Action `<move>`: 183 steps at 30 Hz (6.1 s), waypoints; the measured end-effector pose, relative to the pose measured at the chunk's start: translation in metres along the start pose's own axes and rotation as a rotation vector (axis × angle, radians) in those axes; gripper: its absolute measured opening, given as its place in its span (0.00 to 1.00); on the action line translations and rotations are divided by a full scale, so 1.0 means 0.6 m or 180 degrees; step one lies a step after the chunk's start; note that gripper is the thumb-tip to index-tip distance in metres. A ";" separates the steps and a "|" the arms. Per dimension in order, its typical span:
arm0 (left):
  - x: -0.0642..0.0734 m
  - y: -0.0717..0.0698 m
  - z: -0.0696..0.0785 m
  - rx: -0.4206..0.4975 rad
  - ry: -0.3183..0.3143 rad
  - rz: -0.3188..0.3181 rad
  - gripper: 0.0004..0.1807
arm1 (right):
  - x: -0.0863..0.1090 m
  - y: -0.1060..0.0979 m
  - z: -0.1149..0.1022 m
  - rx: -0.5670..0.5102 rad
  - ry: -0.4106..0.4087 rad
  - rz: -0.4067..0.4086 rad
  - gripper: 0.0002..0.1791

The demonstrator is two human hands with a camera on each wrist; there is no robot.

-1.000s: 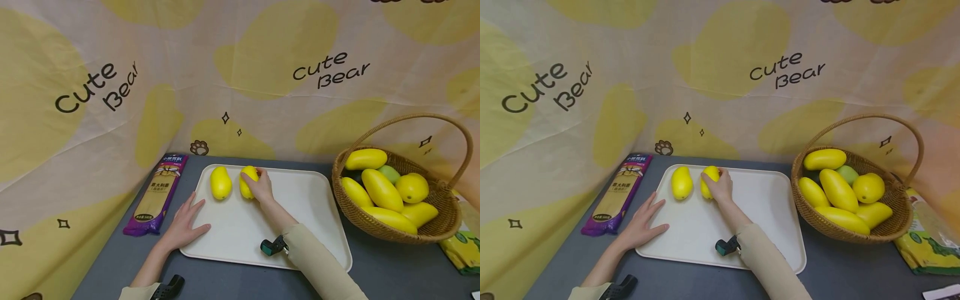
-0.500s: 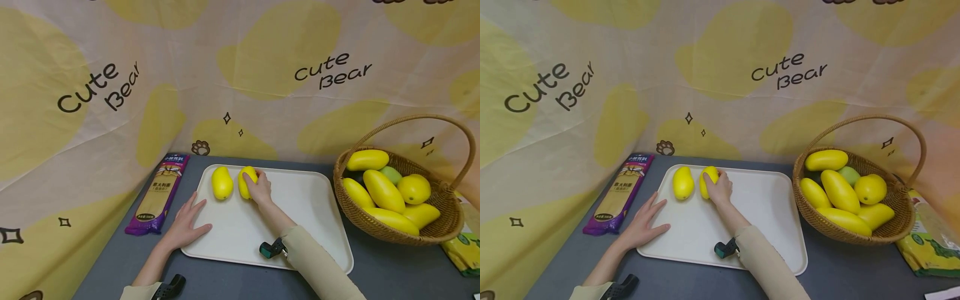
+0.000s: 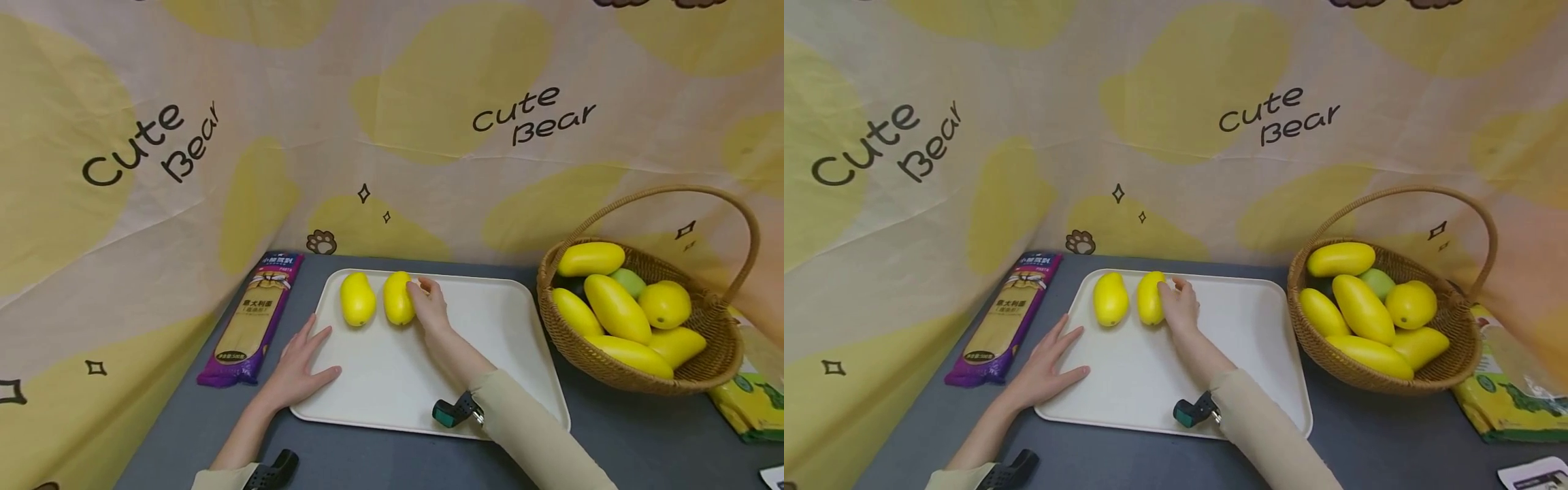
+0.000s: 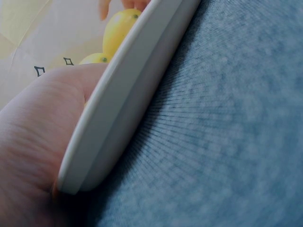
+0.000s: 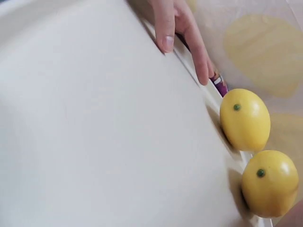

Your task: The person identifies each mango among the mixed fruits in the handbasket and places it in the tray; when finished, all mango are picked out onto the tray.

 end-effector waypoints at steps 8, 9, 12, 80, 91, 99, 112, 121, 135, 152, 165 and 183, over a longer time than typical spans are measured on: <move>0.000 0.002 -0.001 -0.0039 0.0036 -0.0001 0.43 | 0.038 -0.045 -0.013 -0.0668 0.0178 -0.0202 0.26; 0.000 0.002 -0.001 -0.0038 0.0035 0.0003 0.43 | 0.045 -0.051 -0.014 -0.0725 0.0244 -0.0231 0.25; 0.002 0.000 0.000 -0.0037 0.0038 0.0016 0.43 | 0.069 -0.068 -0.024 -0.0904 0.0387 -0.0359 0.25; 0.004 -0.003 0.006 -0.0001 0.0051 0.0014 0.42 | 0.084 -0.623 -0.140 0.4451 -0.1211 -0.0951 0.29; 0.005 0.001 -0.003 -0.0017 0.0047 0.0020 0.42 | 0.111 -0.612 -0.153 0.4054 -0.1179 -0.0653 0.33; 0.006 0.001 -0.004 -0.0013 0.0019 0.0010 0.43 | 0.146 -0.576 -0.161 0.3049 -0.0775 -0.0440 0.43; 0.005 0.000 -0.004 -0.0036 -0.0008 -0.0006 0.43 | 0.193 -0.508 -0.133 0.0418 -0.0932 -0.0827 0.33; 0.004 -0.001 -0.004 -0.0028 -0.0033 -0.0009 0.43 | 0.208 -0.444 -0.118 -0.0649 -0.1120 -0.1667 0.33; 0.003 -0.001 -0.002 0.0005 0.0007 -0.0008 0.43 | 0.184 -0.315 -0.079 -0.0752 -0.0611 -0.1615 0.31; 0.003 -0.004 0.004 -0.0006 0.0014 -0.0002 0.43 | 0.099 -0.204 0.002 -0.1021 -0.0095 -0.1110 0.34; 0.003 -0.004 0.002 -0.0040 -0.0007 -0.0006 0.43 | 0.059 -0.152 0.024 -0.1009 0.0056 -0.0823 0.37; 0.005 -0.005 0.005 -0.0025 0.0036 -0.0003 0.43 | 0.033 -0.142 0.026 -0.0256 -0.0005 -0.0608 0.39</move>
Point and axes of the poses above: each hand's wrist, its own x-axis away from the middle knuckle, its own y-axis out of the palm, z = x × y, the point moved 3 cm from there along -x, towards the middle knuckle, and after that the axes turned 4 degrees about -z, right-handed, at the moved point
